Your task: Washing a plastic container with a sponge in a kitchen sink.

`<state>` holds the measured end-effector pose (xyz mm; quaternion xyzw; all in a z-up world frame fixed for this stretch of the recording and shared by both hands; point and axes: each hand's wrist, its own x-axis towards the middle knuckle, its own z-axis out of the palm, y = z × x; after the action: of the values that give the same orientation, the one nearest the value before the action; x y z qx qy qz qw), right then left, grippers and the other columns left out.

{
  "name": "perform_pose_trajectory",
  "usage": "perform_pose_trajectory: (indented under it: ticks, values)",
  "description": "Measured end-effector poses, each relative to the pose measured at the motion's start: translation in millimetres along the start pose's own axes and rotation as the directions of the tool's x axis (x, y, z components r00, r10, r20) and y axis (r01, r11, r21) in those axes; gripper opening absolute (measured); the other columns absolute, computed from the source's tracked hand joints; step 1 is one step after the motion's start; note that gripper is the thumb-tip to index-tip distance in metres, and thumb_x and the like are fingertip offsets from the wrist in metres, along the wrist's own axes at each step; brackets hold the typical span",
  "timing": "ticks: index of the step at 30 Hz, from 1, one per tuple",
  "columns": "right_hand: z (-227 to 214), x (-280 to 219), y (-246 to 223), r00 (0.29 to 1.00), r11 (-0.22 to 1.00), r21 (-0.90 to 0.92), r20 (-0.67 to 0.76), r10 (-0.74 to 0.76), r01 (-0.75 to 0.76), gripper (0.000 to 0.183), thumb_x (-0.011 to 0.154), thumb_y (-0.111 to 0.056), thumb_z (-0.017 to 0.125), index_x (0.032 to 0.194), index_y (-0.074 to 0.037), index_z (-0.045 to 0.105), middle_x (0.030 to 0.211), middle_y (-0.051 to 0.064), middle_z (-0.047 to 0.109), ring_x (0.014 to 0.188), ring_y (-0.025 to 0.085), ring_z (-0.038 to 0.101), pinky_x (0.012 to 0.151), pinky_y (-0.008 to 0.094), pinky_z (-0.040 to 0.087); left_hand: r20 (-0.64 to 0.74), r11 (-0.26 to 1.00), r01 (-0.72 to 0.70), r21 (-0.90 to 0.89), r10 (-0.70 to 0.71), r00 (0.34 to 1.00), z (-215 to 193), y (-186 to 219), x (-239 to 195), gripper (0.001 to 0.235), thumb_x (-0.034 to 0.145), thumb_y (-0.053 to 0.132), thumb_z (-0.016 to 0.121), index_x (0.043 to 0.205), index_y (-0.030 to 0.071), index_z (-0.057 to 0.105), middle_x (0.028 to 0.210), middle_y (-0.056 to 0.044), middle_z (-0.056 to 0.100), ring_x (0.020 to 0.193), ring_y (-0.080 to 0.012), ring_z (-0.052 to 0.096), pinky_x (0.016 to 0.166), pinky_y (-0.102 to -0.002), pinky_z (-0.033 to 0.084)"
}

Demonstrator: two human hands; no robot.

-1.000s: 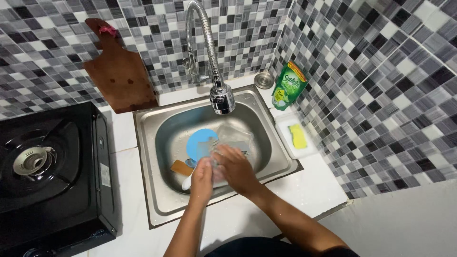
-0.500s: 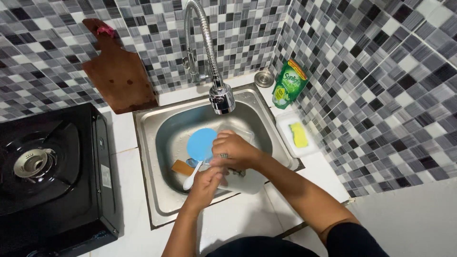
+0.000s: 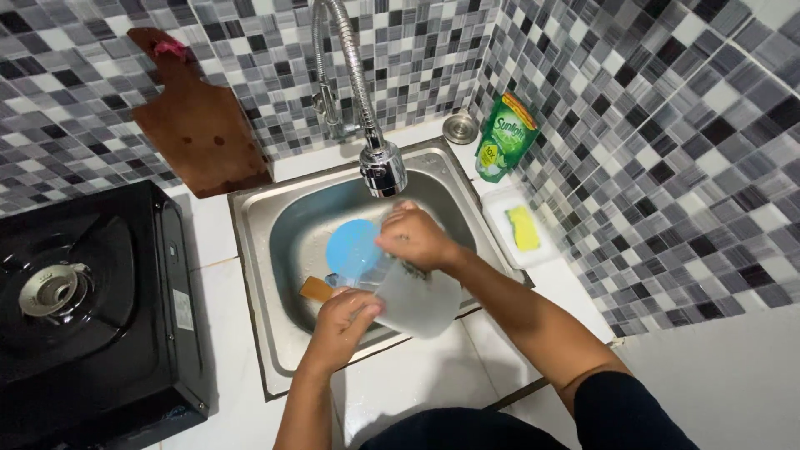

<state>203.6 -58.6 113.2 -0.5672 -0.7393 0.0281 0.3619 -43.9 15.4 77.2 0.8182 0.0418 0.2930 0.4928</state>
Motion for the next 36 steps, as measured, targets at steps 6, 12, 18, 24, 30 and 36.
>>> perform_pose_trajectory:
  ticks: [6, 12, 18, 24, 30, 36]
  values:
    - [-4.7, 4.2, -54.2, 0.999, 0.975, -0.22, 0.016, -0.032, 0.035, 0.033, 0.089, -0.032, 0.068, 0.061, -0.015, 0.063, 0.063, 0.001, 0.062, 0.069, 0.021, 0.057, 0.091, 0.045, 0.037, 0.099, 0.963, 0.27, 0.007, -0.269, 0.958, 5.4, 21.2, 11.4, 0.018, 0.089, 0.021, 0.072, 0.098, 0.006, 0.075, 0.089, -0.008, 0.076, 0.085, -0.0262, 0.068, 0.081, -0.037, 0.052]
    - [-18.4, -5.2, -23.7, 0.999, 0.999, 0.036, -0.032, 0.024, -0.023, 0.027, 0.093, -0.029, 0.066, 0.073, -0.012, 0.065, 0.074, 0.002, 0.063, 0.076, 0.021, 0.058, 0.092, 0.041, 0.037, 0.109, 1.0, 0.007, -0.019, -0.005, 0.994, -0.6, 4.8, 2.1, 0.015, 0.094, 0.021, 0.069, 0.094, 0.007, 0.074, 0.091, -0.007, 0.078, 0.086, -0.0262, 0.07, 0.089, -0.039, 0.05]
    - [-11.5, 1.8, -71.4, 0.999, 0.996, -0.088, -0.046, -0.022, 0.018, 0.033, 0.086, -0.025, 0.072, 0.059, -0.013, 0.059, 0.064, 0.003, 0.058, 0.071, 0.023, 0.056, 0.088, 0.042, 0.038, 0.288, 0.91, 0.414, 0.034, -0.406, 0.867, 2.6, 49.4, 17.0, 0.021, 0.091, 0.022, 0.069, 0.102, 0.004, 0.075, 0.085, -0.011, 0.077, 0.079, -0.0264, 0.072, 0.076, -0.037, 0.057]
    - [5.4, -8.6, -28.1, 0.98, 0.996, -0.088, -0.19, -0.05, 0.034, 0.02, 0.1, -0.018, 0.067, 0.097, 0.002, 0.071, 0.1, 0.012, 0.07, 0.096, 0.03, 0.065, 0.091, 0.039, 0.05, 0.216, 0.926, 0.373, -0.056, -0.353, 0.91, 10.2, 37.3, 7.6, 0.023, 0.094, 0.025, 0.065, 0.103, 0.007, 0.076, 0.087, -0.008, 0.081, 0.08, -0.0197, 0.077, 0.075, -0.032, 0.059]
    - [14.1, -8.4, -68.8, 0.873, 0.884, 0.279, -0.213, 0.439, -0.376, 0.029, 0.1, -0.016, 0.059, 0.123, -0.005, 0.072, 0.131, 0.016, 0.071, 0.123, 0.033, 0.068, 0.108, 0.041, 0.05, 0.021, 0.955, 0.269, -0.122, -0.268, 0.963, 29.1, 5.3, -2.1, 0.021, 0.094, 0.021, 0.066, 0.105, 0.004, 0.075, 0.09, -0.009, 0.079, 0.082, -0.0197, 0.074, 0.075, -0.032, 0.057]
    - [28.0, -18.2, -101.8, 0.888, 0.943, -0.114, -0.387, 0.248, -0.313, 0.044, 0.094, -0.017, 0.059, 0.136, -0.004, 0.062, 0.139, 0.021, 0.061, 0.121, 0.039, 0.06, 0.104, 0.046, 0.045, -0.088, 0.957, 0.287, -0.044, -0.29, 0.953, 36.2, -1.7, -4.8, 0.018, 0.098, 0.02, 0.064, 0.102, 0.004, 0.074, 0.084, -0.008, 0.074, 0.076, -0.0185, 0.069, 0.073, -0.033, 0.054]
